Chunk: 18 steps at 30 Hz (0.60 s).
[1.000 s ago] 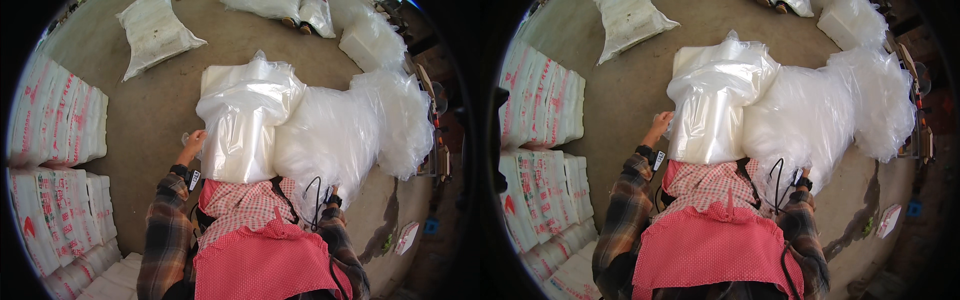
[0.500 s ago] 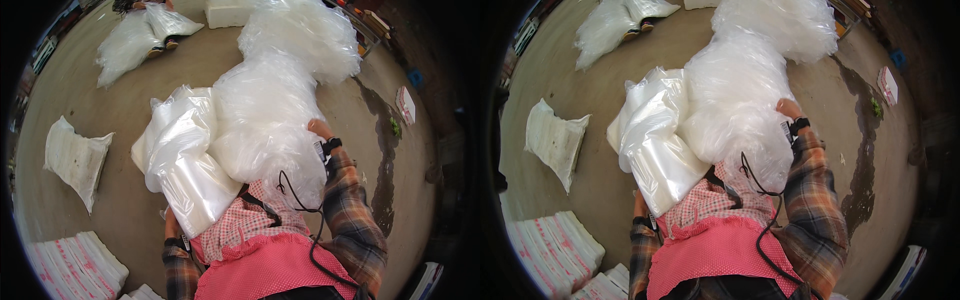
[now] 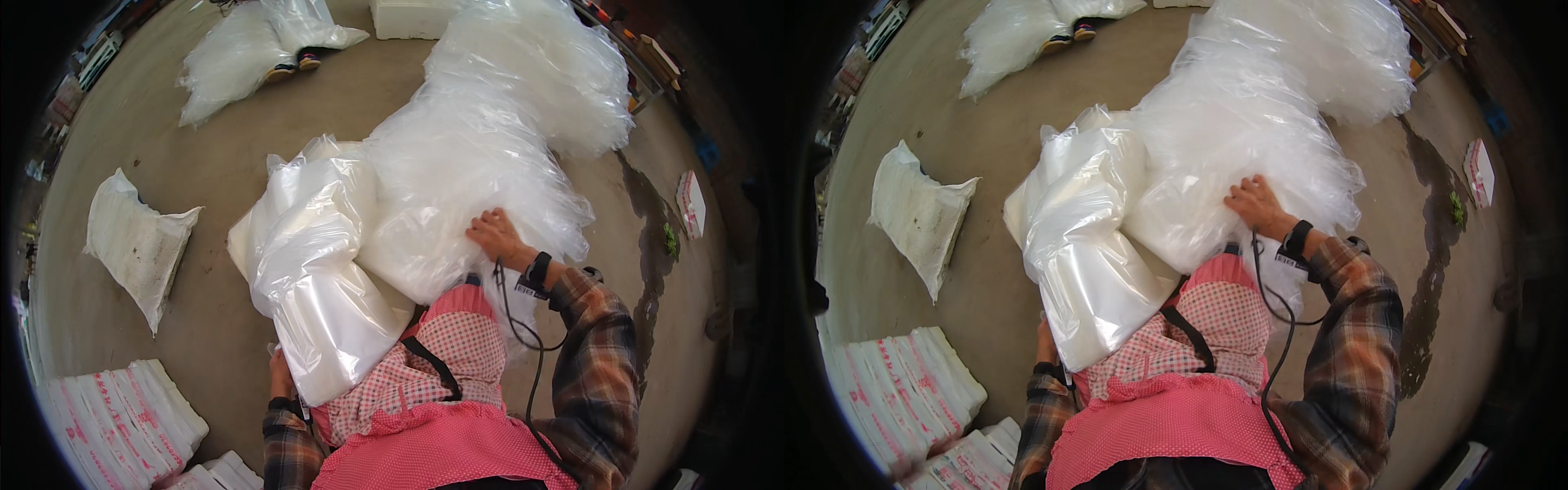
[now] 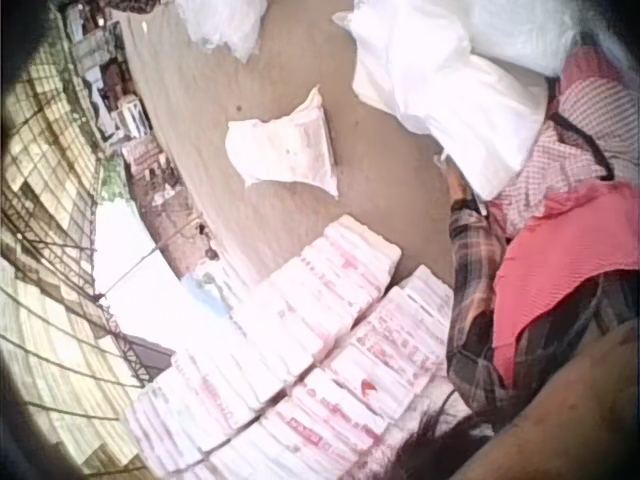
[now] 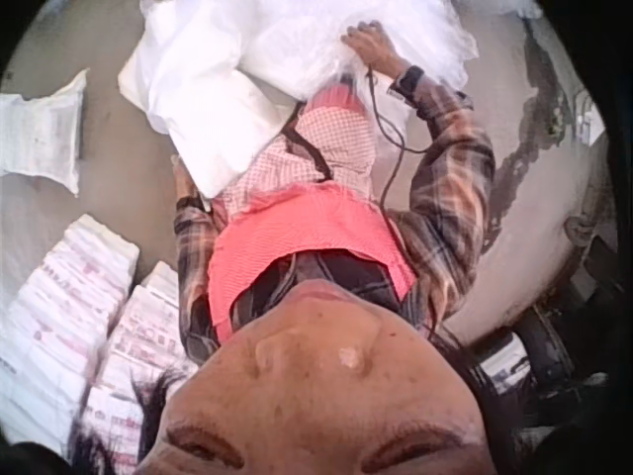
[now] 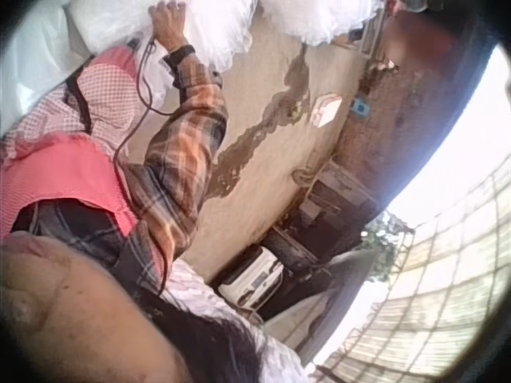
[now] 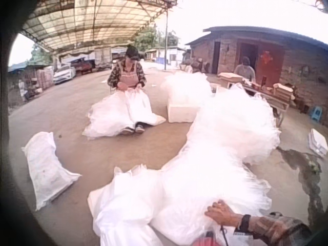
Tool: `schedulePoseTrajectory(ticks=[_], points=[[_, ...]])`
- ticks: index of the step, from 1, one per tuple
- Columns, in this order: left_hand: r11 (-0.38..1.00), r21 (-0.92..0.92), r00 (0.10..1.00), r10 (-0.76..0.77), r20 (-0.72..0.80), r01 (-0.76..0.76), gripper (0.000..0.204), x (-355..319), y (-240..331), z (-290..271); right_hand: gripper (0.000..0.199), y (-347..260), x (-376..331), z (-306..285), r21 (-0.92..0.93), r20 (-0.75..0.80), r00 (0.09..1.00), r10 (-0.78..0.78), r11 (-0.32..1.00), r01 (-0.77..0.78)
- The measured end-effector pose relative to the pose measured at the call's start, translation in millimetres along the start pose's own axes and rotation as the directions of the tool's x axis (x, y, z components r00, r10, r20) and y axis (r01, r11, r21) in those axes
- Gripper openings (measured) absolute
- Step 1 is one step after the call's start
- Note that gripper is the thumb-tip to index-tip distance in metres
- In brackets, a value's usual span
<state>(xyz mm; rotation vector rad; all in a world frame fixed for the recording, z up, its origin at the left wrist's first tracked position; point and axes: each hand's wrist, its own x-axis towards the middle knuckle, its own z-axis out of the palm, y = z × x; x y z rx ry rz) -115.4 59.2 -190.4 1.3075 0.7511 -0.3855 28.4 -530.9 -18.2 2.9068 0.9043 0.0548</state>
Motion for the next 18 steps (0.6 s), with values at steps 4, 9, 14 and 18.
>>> schedulePoseTrajectory(ticks=[4,9,14,18], points=[[0.988,0.103,0.969,0.134,-0.209,-0.114,0.021,-2.0,1.3,-0.1,0.020,64.5,-7.9,33.0,0.054,0.003,0.950,0.311,0.949,-0.311],[0.858,0.456,0.893,0.377,-0.245,-0.236,0.020,-4.5,5.7,-13.0,0.050,64.2,-21.4,44.7,0.089,0.309,0.893,0.326,0.925,-0.369],[0.589,0.719,0.617,0.734,-0.285,-0.369,0.016,-19.9,26.4,-37.1,0.069,55.0,-7.0,-46.6,0.162,0.413,0.866,0.282,0.913,-0.375],[0.580,0.758,0.540,0.757,-0.368,-0.297,0.024,-23.3,35.0,-26.1,0.048,-1.4,33.0,-99.5,0.418,0.030,0.964,0.264,0.873,-0.252]])
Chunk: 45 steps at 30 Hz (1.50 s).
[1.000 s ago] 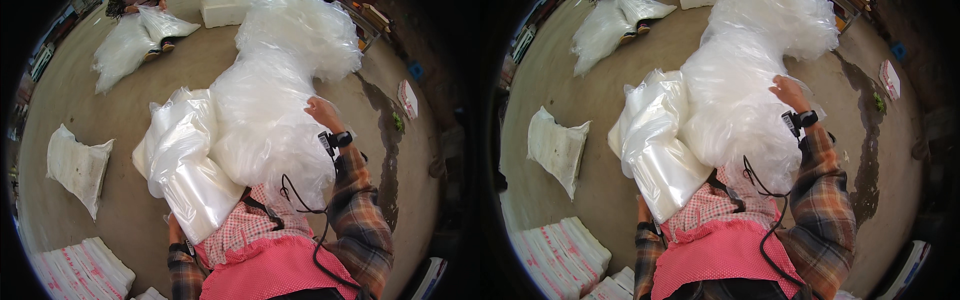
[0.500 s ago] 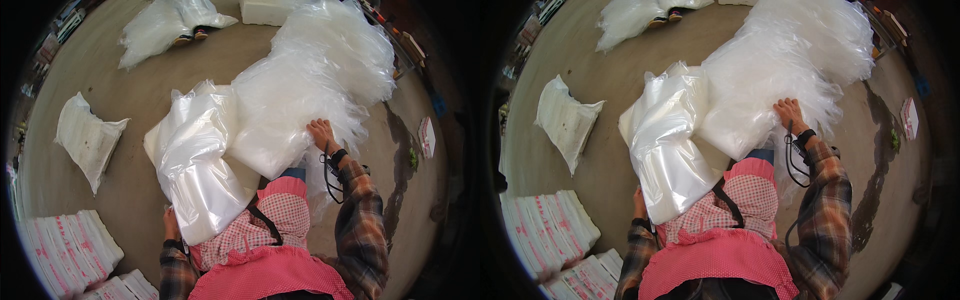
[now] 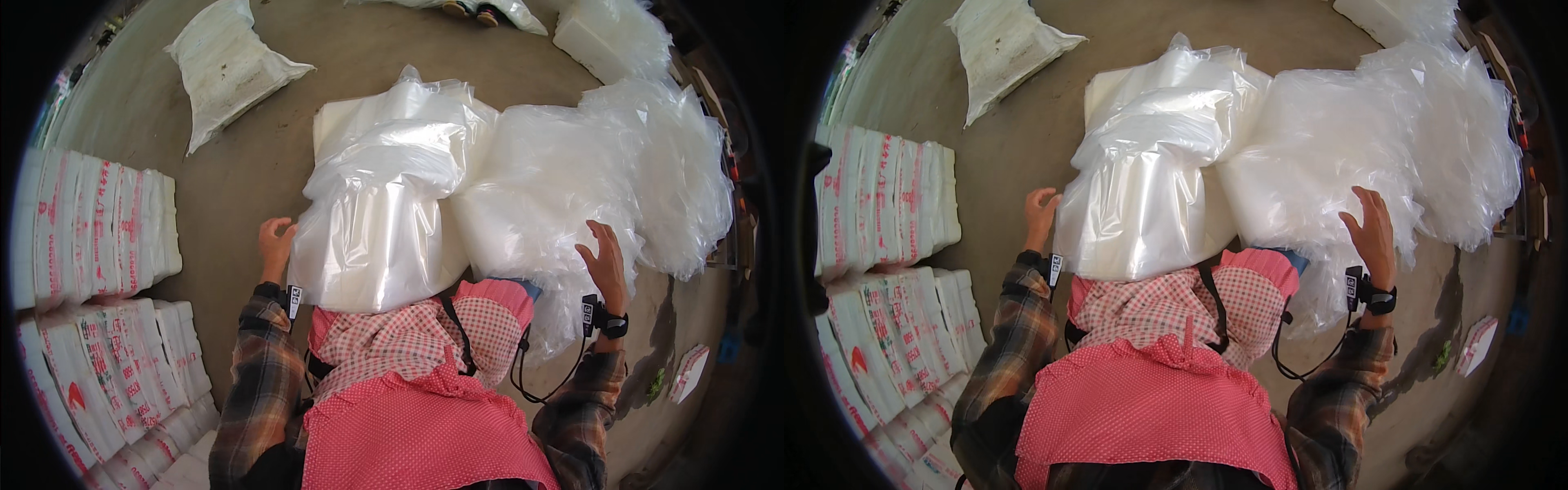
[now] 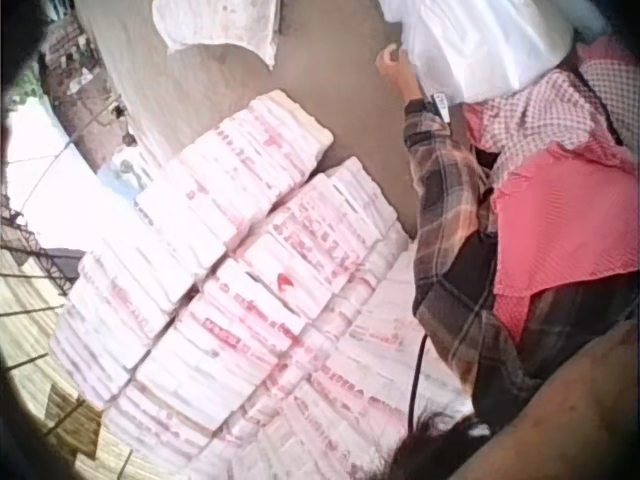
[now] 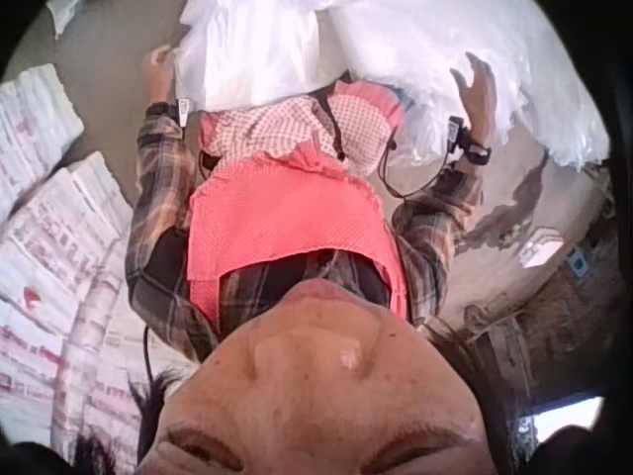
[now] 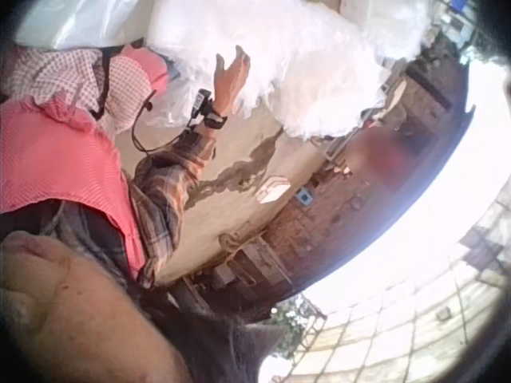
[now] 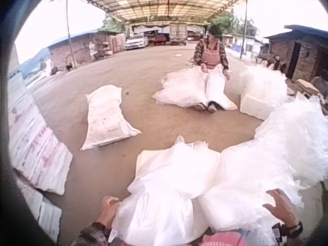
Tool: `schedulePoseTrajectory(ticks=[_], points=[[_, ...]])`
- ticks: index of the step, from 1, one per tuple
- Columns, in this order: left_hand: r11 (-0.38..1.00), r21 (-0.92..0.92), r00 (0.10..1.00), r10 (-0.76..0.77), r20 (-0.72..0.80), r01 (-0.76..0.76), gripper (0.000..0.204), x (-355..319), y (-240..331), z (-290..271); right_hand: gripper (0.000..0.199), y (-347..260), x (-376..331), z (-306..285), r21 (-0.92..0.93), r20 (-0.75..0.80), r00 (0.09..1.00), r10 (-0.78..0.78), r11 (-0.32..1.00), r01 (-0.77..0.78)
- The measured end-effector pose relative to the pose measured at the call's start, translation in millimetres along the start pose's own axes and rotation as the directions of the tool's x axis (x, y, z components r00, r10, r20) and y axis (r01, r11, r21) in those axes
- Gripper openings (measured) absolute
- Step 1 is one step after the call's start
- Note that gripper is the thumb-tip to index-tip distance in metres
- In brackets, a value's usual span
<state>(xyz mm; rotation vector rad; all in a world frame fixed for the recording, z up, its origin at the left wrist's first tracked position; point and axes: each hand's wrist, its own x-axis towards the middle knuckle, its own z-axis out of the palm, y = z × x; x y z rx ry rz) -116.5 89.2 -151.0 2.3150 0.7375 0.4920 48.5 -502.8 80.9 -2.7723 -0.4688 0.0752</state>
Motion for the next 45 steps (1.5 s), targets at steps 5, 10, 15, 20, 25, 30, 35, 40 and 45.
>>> schedulePoseTrajectory(ticks=[5,10,15,20,25,30,35,40,45], points=[[0.930,-0.054,0.835,-0.299,0.462,0.362,0.037,2.0,28.2,51.4,0.034,-101.6,27.4,52.9,0.335,-0.006,0.977,-0.212,0.920,0.202],[0.866,-0.250,0.774,-0.216,0.594,0.434,0.031,8.5,44.6,62.8,0.030,-170.7,22.0,126.9,0.490,0.179,0.903,-0.391,0.831,0.263],[0.920,-0.326,0.970,-0.164,0.182,0.217,0.012,22.7,90.5,16.1,0.026,-180.2,16.4,115.4,0.494,0.217,0.902,-0.374,0.839,0.229],[0.799,-0.556,0.921,0.363,0.141,-0.229,0.016,-17.8,212.6,-3.6,0.028,-178.5,28.1,104.7,0.688,0.370,0.903,-0.217,0.717,-0.110],[0.709,-0.661,0.671,0.617,0.411,-0.246,0.016,-93.5,265.1,-24.4,0.035,-189.5,23.0,163.9,0.809,0.397,0.895,-0.202,0.538,-0.237],[0.695,-0.674,0.809,0.233,0.539,0.249,0.017,-70.5,228.0,-37.1,0.030,-189.9,-9.5,176.2,0.949,0.300,0.940,-0.163,0.149,-0.277],[0.595,-0.295,0.295,0.101,0.950,0.748,0.065,-49.3,241.3,-14.2,0.026,-192.8,-20.9,130.6,0.946,0.188,0.962,-0.200,0.299,-0.123],[0.531,-0.466,0.453,0.165,0.876,0.707,0.044,-56.1,258.3,14.1,0.019,-184.0,-27.6,112.3,0.768,0.070,0.949,-0.308,0.623,0.145],[0.521,-0.606,0.655,0.114,0.747,0.601,0.019,-63.9,249.8,22.7,0.020,-162.2,-36.0,116.3,0.654,0.056,0.969,-0.240,0.742,0.147]])
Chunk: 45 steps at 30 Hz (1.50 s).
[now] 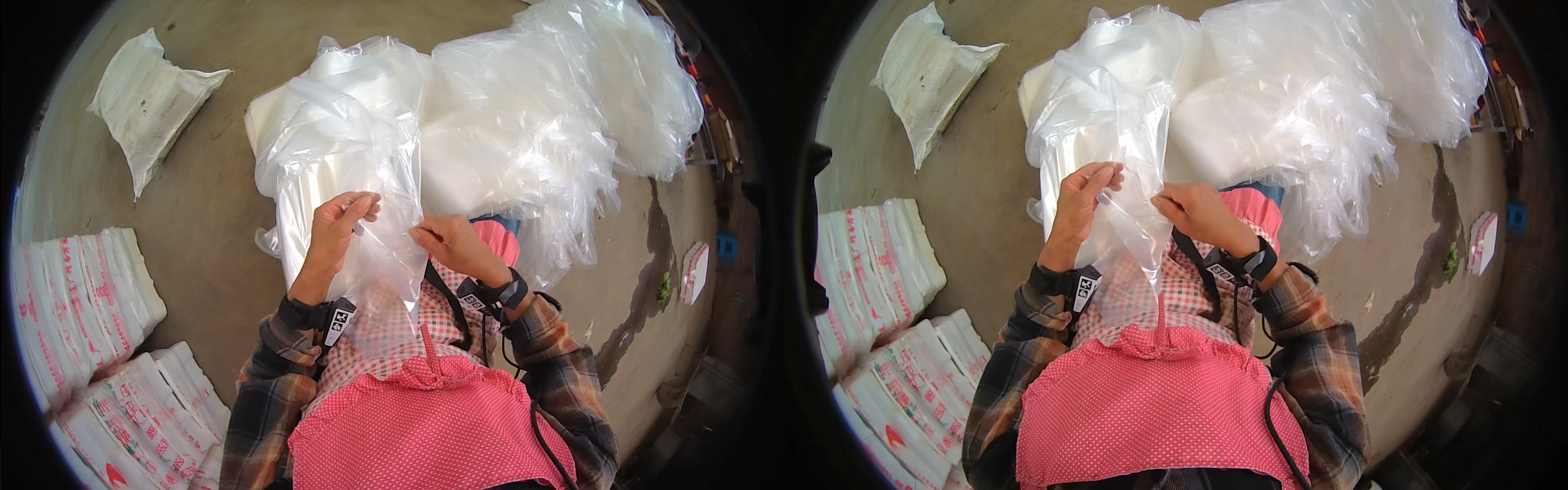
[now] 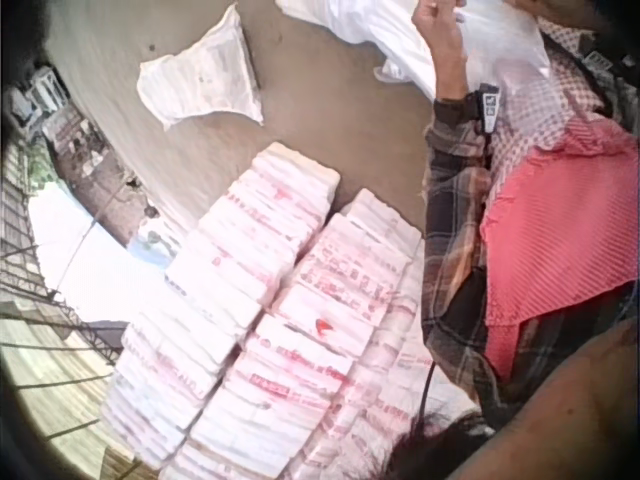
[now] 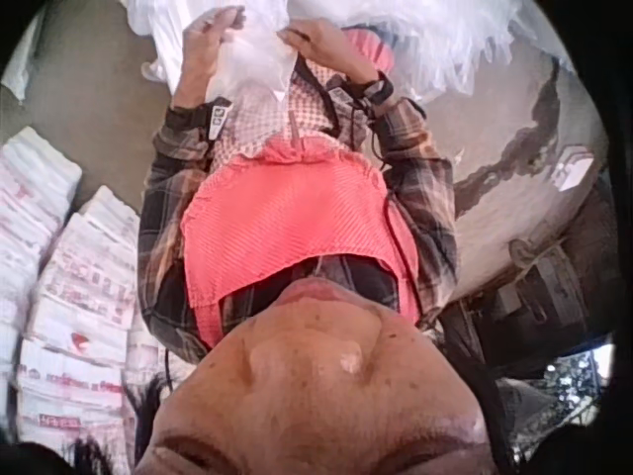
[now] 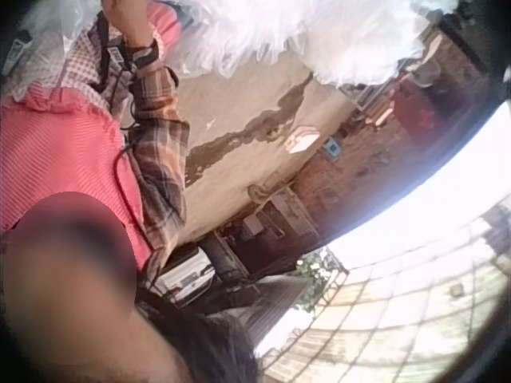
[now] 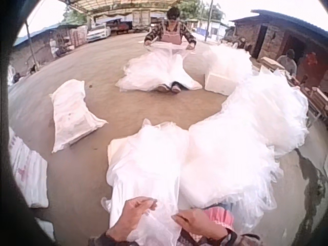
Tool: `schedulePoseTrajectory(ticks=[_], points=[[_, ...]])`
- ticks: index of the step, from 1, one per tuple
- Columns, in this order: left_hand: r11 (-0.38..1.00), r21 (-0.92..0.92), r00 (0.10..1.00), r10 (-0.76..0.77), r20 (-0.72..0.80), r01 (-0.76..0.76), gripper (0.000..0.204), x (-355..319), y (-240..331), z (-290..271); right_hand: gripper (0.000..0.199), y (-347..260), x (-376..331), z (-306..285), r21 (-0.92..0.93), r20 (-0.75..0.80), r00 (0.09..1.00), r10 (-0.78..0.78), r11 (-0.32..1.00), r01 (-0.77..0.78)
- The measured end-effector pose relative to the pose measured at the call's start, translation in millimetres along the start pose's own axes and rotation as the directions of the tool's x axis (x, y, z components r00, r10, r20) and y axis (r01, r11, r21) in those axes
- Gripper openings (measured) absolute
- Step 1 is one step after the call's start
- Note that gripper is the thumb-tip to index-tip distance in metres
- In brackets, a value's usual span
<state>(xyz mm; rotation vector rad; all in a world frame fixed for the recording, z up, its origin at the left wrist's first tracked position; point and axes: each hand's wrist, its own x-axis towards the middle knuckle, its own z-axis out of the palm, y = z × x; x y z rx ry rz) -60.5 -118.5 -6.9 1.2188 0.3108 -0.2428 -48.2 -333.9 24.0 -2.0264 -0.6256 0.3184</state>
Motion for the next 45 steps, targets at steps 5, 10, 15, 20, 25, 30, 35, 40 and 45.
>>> schedulePoseTrajectory(ticks=[5,10,15,20,25,30,35,40,45], points=[[0.983,0.184,0.998,-0.013,0.064,0.001,0.015,-3.4,4.6,-15.6,0.020,5.1,-4.5,-2.9,0.079,0.013,0.997,0.074,0.994,-0.075],[0.993,0.090,0.996,0.086,-0.037,-0.082,0.023,-7.3,3.0,-25.0,0.020,4.1,-4.8,0.3,0.097,-0.019,0.998,0.057,0.994,-0.055],[0.849,0.508,0.987,0.160,0.015,-0.146,0.022,-17.9,47.4,-13.0,0.020,6.1,-5.2,-1.9,0.105,0.003,0.997,0.072,0.992,-0.072],[0.951,0.066,0.922,0.273,0.274,-0.302,0.062,-75.6,131.2,21.3,0.020,2.9,-2.6,-4.1,0.097,0.038,0.994,0.107,0.989,-0.110],[0.906,-0.385,0.336,0.424,0.841,-0.178,0.081,-112.8,154.8,40.0,0.019,-4.0,0.0,-1.2,0.129,0.043,0.986,0.160,0.978,-0.164],[0.868,-0.442,0.437,0.497,0.750,-0.226,0.092,-106.3,144.9,38.3,0.019,-5.8,-0.8,-1.1,0.119,0.047,0.985,0.169,0.978,-0.173],[0.838,0.516,0.966,0.248,-0.072,-0.177,0.058,-60.3,91.0,-18.9,0.019,-1.3,-3.3,-0.4,0.162,0.030,0.986,0.162,0.973,-0.164],[0.959,0.153,0.971,-0.237,-0.028,0.238,0.052,-40.6,18.4,-60.2,0.017,6.5,-1.8,6.7,0.069,0.080,0.992,0.102,0.992,-0.108],[0.957,0.288,0.998,0.045,-0.044,-0.030,0.030,-19.4,5.2,-55.3,0.016,-4.9,1.8,-14.1,-0.143,0.069,0.997,0.036,0.989,-0.026]])
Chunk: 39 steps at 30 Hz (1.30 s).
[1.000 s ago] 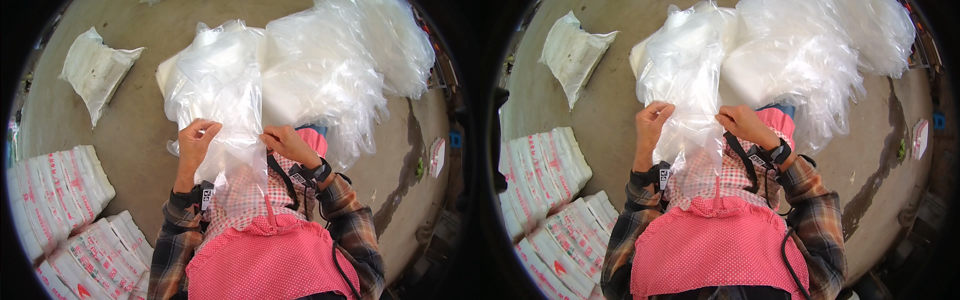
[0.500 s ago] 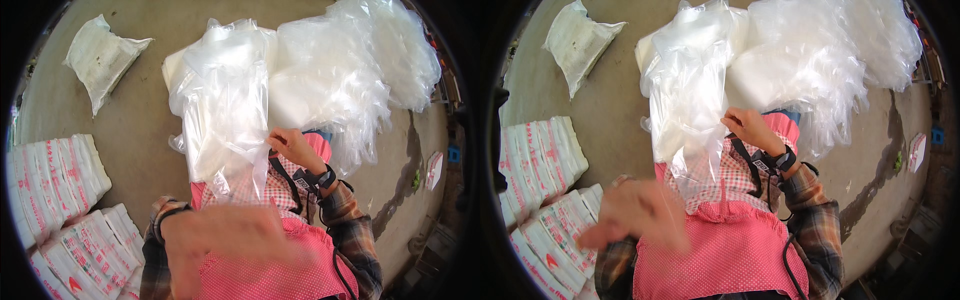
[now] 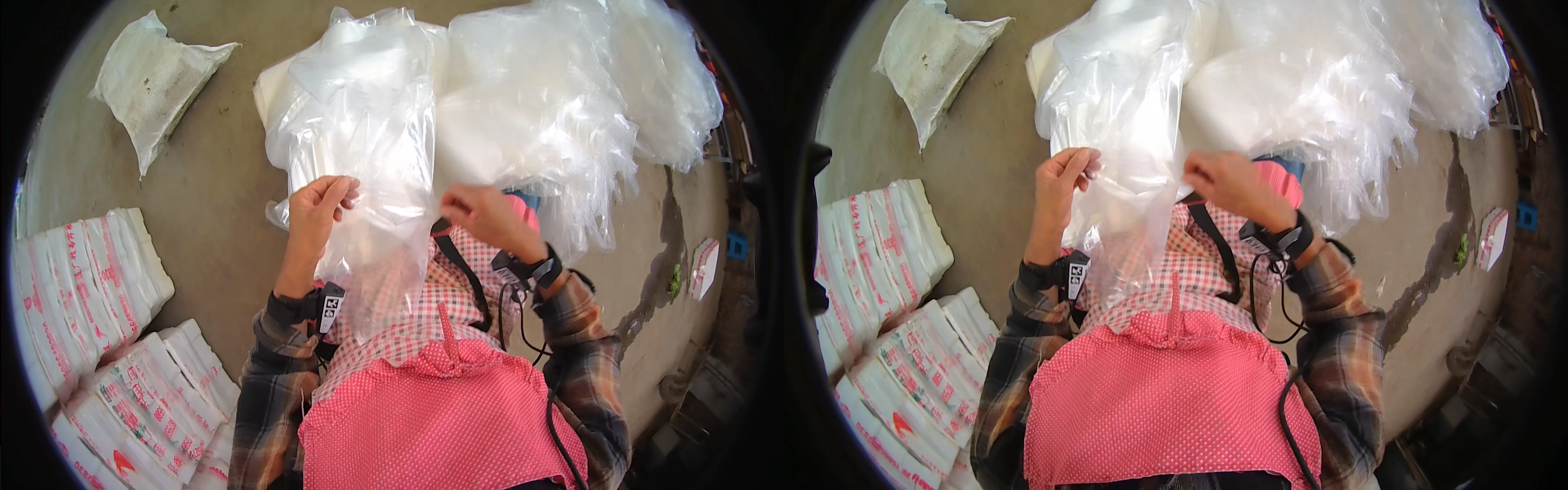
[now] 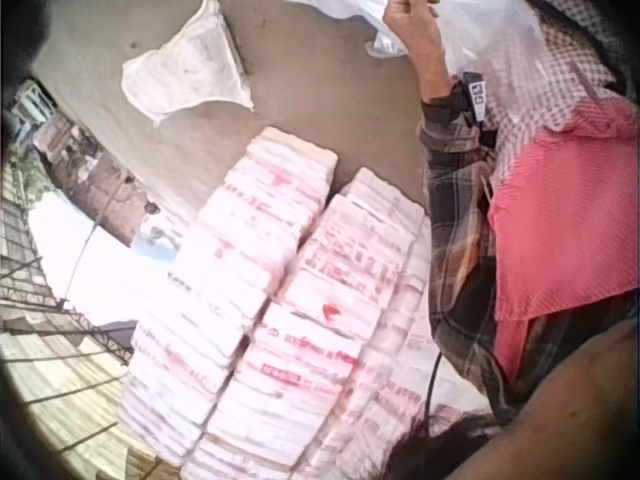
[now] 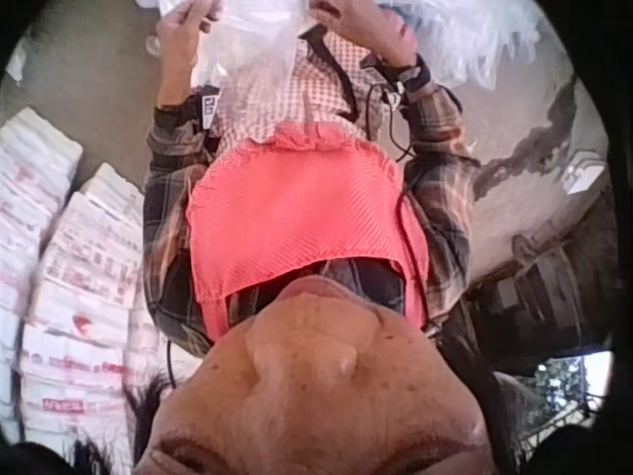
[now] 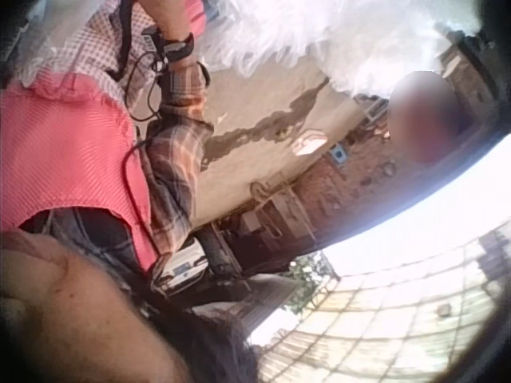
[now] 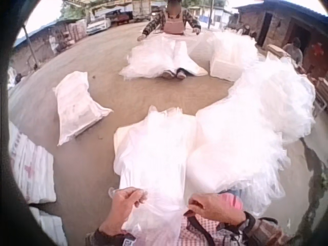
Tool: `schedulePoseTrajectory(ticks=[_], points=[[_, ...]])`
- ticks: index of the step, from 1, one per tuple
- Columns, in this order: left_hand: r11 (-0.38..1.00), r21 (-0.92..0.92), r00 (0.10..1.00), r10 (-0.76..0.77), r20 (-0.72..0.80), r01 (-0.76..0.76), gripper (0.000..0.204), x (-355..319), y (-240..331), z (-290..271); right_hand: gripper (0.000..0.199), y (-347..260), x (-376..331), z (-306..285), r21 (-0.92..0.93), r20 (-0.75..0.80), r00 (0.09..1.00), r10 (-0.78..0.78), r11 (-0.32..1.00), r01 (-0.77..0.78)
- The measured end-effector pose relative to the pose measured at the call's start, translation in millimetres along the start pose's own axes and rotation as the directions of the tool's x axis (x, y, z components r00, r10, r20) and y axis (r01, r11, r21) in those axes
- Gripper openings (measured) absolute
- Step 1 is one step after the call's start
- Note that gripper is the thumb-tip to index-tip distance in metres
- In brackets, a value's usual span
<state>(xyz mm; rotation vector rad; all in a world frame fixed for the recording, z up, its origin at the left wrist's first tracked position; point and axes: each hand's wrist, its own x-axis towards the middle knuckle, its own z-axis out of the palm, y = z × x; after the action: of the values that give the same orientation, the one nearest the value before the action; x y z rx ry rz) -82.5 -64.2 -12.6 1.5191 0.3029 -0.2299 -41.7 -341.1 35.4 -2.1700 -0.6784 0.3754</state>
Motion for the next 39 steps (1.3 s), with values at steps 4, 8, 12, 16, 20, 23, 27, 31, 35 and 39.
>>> schedulePoseTrajectory(ticks=[4,8,12,16,20,23,27,31,35,39], points=[[0.964,-0.268,1.000,-0.005,-0.019,0.000,0.015,3.5,9.2,10.7,0.018,-22.1,12.8,-31.3,0.153,-0.140,0.986,0.085,0.986,-0.063],[0.945,-0.324,0.999,0.052,0.011,-0.045,0.025,4.0,12.9,30.6,0.038,-42.1,44.1,-3.6,0.104,-0.141,0.986,-0.088,0.989,0.104],[0.940,-0.320,0.992,0.125,0.001,-0.118,0.023,7.3,16.2,31.2,0.025,-34.4,66.8,38.9,0.384,0.112,0.984,-0.140,0.919,0.087],[0.950,-0.218,0.973,0.205,-0.109,-0.224,0.018,7.0,10.1,-4.6,0.022,-6.2,59.4,26.5,0.692,0.028,1.000,0.010,0.721,-0.027],[0.968,0.167,0.891,0.239,-0.386,-0.187,0.020,-3.2,-13.5,-78.4,0.023,41.3,27.3,-26.8,0.735,-0.383,0.871,0.307,0.672,0.087],[0.818,0.575,0.823,0.314,-0.474,0.019,0.018,-4.7,-37.6,-141.0,0.026,96.9,-14.3,-55.7,0.616,-0.579,0.682,0.446,0.788,0.007],[0.769,0.638,0.842,0.326,-0.429,0.027,0.017,18.0,-55.9,-163.5,0.027,149.9,-59.7,-67.5,0.316,-0.485,0.687,0.541,0.841,-0.440],[0.739,0.626,0.709,0.579,-0.403,-0.248,0.019,50.9,0.1,-126.2,0.020,128.3,-59.4,-98.3,-0.094,-0.531,0.768,0.359,0.875,-0.474],[0.298,0.862,0.866,0.425,0.264,-0.410,0.030,55.0,65.1,-49.6,0.036,73.9,-4.7,-104.9,-0.147,-0.567,0.821,0.064,0.973,-0.177],[-0.112,0.893,0.691,0.593,0.412,-0.436,0.048,53.9,82.6,3.6,0.053,39.3,65.7,-28.0,-0.397,-0.273,0.954,-0.123,0.918,0.005]])
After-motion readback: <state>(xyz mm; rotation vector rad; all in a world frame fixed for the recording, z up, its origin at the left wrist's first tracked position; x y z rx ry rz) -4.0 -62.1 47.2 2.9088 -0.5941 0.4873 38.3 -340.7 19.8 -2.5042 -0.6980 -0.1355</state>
